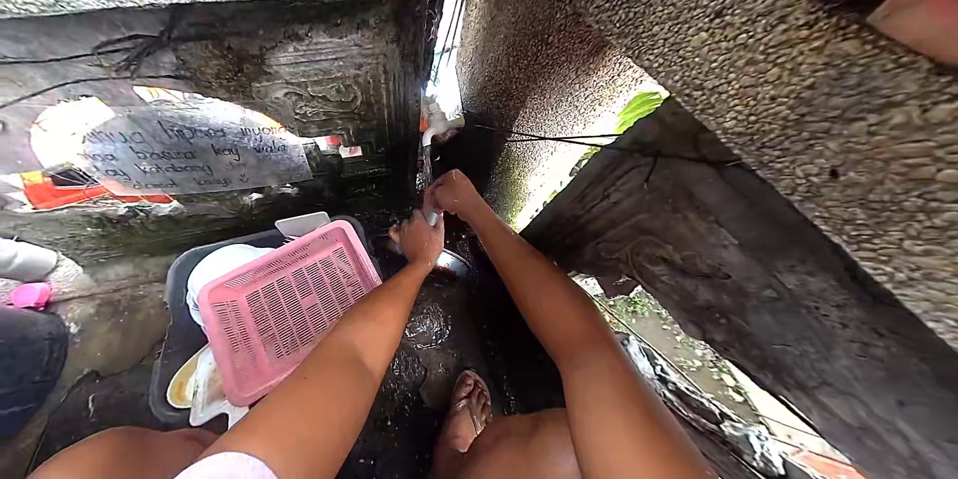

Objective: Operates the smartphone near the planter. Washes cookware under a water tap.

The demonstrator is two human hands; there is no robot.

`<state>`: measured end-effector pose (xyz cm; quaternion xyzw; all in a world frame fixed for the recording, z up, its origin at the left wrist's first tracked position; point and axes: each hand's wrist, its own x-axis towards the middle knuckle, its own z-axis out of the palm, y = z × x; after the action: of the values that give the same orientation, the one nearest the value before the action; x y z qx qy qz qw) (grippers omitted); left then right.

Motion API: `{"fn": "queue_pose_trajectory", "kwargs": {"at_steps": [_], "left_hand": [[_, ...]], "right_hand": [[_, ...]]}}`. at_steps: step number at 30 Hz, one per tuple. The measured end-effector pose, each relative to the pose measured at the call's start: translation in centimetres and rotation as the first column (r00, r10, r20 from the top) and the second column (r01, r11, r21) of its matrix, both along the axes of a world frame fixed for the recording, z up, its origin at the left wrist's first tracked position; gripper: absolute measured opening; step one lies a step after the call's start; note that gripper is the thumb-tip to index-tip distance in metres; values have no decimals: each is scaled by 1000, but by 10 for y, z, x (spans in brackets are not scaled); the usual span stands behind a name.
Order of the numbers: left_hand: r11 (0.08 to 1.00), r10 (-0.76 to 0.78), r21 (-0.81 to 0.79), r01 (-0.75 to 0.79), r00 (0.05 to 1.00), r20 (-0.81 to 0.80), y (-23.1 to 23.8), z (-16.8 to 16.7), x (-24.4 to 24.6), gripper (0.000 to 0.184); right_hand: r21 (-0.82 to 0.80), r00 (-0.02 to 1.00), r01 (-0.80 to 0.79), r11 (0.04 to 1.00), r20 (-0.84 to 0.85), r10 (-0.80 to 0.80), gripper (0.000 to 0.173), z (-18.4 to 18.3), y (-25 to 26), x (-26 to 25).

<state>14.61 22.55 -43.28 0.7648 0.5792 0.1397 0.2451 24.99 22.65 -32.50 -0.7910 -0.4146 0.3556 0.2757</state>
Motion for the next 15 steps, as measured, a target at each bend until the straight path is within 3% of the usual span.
{"fn": "queue_pose_trajectory", "kwargs": {"at_steps": [4, 10, 12, 15], "left_hand": [[999, 44, 13, -43, 996, -77, -2, -5, -7, 61], [999, 48, -22, -49, 998, -48, 1, 0, -14, 64], [998, -19, -56, 14, 996, -83, 4, 5, -15, 63], [960, -279, -80, 269, 943, -180, 6, 1, -26, 78]], "right_hand": [[-11, 999, -31, 999, 19, 31, 19, 6, 3, -2], [-29, 1000, 1, 1000, 3, -1, 22, 12, 5, -8], [21, 993, 70, 997, -93, -68, 20, 10, 7, -10], [172, 926, 221, 960, -346, -151, 24, -3, 6, -10]]}}
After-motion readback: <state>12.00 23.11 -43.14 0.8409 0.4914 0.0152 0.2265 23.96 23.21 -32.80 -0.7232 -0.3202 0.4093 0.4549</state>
